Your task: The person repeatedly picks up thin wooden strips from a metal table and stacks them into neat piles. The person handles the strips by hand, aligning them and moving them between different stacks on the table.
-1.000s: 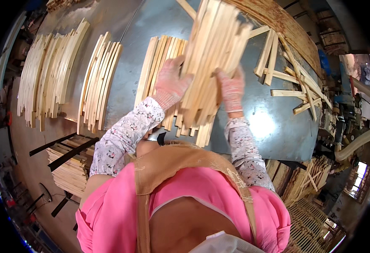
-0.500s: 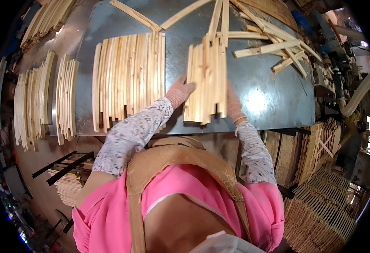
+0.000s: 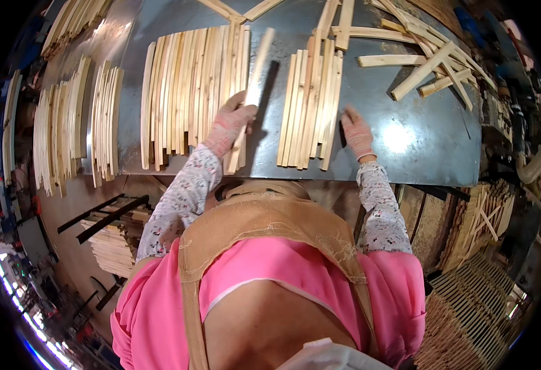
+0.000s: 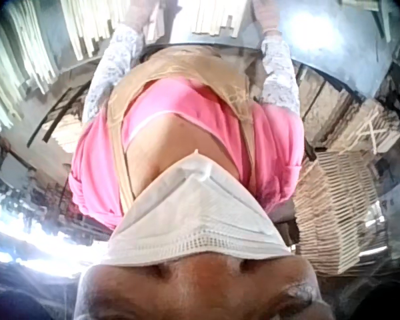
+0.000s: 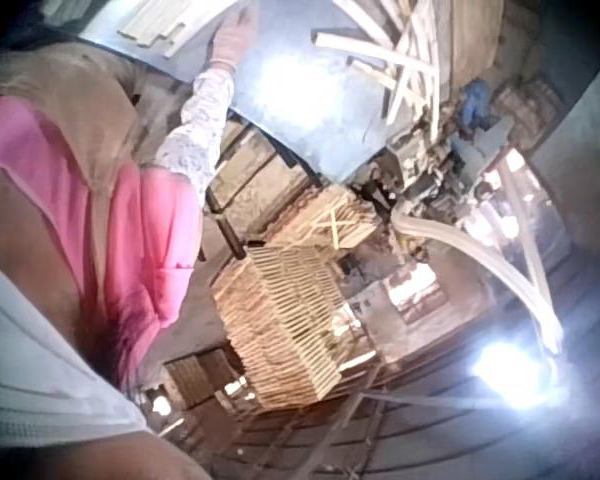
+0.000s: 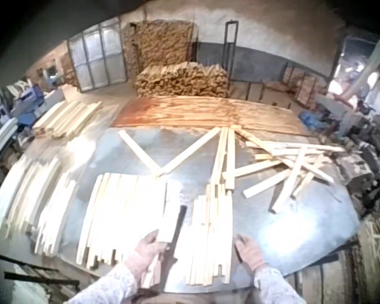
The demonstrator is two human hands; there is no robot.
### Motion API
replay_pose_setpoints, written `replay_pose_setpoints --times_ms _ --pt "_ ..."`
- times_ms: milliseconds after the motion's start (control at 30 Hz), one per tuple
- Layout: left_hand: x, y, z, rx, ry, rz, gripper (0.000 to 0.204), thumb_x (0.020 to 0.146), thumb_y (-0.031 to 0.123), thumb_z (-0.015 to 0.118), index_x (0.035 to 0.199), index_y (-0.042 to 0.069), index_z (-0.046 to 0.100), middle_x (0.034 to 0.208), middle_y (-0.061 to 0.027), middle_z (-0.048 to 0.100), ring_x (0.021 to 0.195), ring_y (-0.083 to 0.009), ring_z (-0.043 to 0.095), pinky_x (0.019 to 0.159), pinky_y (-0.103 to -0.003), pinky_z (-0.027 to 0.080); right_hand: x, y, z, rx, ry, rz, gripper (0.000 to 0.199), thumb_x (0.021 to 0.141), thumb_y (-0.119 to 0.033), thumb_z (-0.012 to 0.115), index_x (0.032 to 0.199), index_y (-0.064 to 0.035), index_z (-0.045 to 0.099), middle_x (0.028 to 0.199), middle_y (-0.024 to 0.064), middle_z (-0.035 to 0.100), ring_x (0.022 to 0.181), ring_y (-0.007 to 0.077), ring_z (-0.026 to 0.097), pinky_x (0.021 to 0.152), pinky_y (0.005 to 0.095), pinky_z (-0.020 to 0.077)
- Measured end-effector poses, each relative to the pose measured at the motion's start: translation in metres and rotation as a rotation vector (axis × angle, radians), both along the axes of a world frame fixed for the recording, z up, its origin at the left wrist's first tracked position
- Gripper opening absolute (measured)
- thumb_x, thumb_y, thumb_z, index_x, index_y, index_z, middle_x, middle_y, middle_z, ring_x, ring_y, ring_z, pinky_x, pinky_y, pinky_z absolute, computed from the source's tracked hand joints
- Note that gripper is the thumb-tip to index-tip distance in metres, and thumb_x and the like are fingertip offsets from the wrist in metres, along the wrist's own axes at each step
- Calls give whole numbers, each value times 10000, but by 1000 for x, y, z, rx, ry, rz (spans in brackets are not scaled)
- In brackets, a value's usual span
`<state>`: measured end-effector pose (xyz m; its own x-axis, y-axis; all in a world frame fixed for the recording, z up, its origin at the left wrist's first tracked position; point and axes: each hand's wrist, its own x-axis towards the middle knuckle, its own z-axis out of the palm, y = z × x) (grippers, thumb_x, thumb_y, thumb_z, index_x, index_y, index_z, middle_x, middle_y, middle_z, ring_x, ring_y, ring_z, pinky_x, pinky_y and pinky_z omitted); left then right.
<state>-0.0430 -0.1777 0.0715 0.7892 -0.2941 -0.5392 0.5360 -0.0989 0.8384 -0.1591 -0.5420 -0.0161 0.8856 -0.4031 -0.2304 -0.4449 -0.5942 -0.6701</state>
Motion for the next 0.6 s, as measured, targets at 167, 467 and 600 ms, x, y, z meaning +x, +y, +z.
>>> replay_pose_setpoints --times_ms 167,467,600 --pt "42 133 18 575 -231 261 869 1002 588 714 1467 -132 570 1228 -238 756 1142 -311 721 1039 -390 532 45 25 17 105 -257 -153 469 1076 -216 609 1474 31 623 1328 190 747 1256 241 694 1069 343 534" --pt "136 379 -20 1635 -363 -39 553 985 335 721 1462 69 630 1388 -164 638 1314 -333 606 1111 -481 468 159 236 41 105 -372 186 628 1038 -228 702 1587 11 513 1559 225 594 1453 328 569 1210 403 455" --pt "143 421 -59 1543 -461 -70 711 932 269 725 1602 164 511 1476 -148 546 1413 -354 521 1192 -491 382 178 291 51 -106 -108 1 691 1039 -258 711 1619 22 460 1542 209 611 1407 308 594 1184 382 461"
